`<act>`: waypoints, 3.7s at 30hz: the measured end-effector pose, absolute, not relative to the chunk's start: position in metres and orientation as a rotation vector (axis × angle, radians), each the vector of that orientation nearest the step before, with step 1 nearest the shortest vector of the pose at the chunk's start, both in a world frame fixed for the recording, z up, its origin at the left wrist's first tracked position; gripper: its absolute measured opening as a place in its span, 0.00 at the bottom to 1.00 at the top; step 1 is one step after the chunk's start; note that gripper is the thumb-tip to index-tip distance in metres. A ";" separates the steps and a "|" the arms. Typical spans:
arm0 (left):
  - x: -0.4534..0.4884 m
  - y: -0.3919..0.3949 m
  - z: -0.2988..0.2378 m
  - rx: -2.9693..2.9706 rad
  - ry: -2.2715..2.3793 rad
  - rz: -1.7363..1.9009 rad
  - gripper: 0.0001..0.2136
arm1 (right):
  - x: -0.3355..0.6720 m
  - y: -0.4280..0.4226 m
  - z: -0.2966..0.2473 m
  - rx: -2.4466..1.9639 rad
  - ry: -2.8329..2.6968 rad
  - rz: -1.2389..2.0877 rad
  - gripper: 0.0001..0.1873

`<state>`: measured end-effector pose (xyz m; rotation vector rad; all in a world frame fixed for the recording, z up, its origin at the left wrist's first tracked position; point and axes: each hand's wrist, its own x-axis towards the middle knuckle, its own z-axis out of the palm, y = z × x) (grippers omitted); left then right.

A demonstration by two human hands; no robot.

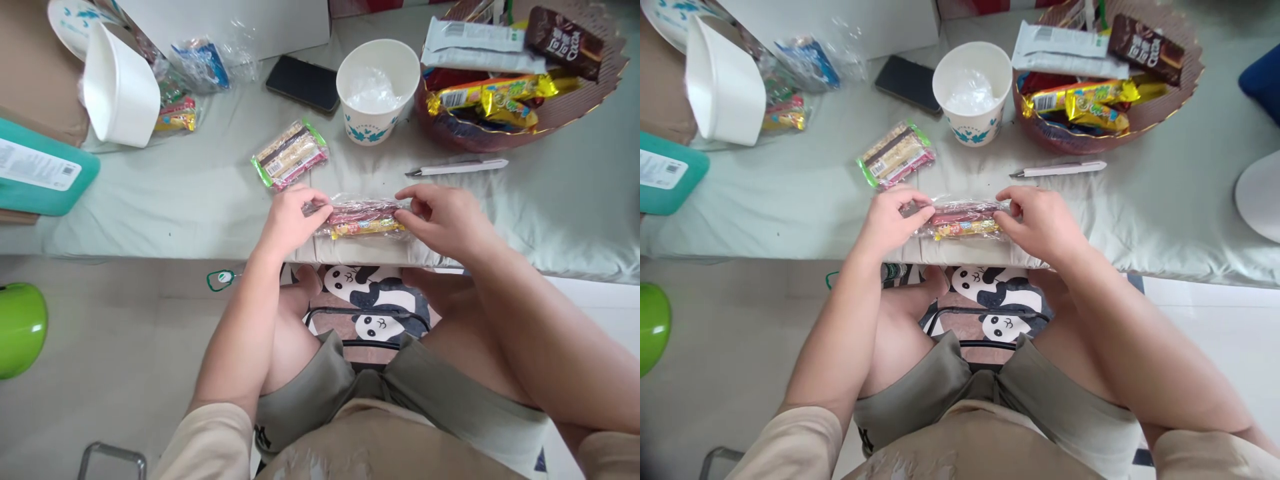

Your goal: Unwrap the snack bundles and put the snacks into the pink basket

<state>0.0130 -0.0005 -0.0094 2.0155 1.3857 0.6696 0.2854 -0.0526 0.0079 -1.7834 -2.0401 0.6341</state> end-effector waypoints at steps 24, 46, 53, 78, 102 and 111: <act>0.016 -0.030 0.011 2.260 1.158 1.311 0.17 | 0.278 -0.079 0.034 -1.612 -1.870 0.217 0.10; -0.007 -0.070 0.048 1.763 1.018 -0.604 0.13 | 0.294 -0.106 0.036 -1.757 -2.568 0.912 0.17; 0.013 -0.039 0.014 1.923 1.368 0.451 0.10 | 0.285 -0.082 0.019 -2.101 -1.983 0.506 0.30; 0.032 -0.016 -0.007 2.011 1.376 1.231 0.03 | 0.251 -0.057 -0.009 -1.463 -2.373 0.375 0.36; 0.023 -0.024 -0.013 2.176 1.155 0.188 0.54 | 0.256 -0.058 0.009 -1.856 -2.195 0.608 0.19; 0.021 -0.024 -0.011 2.165 1.129 0.139 0.57 | 0.254 -0.056 0.011 -1.816 -2.385 0.467 0.20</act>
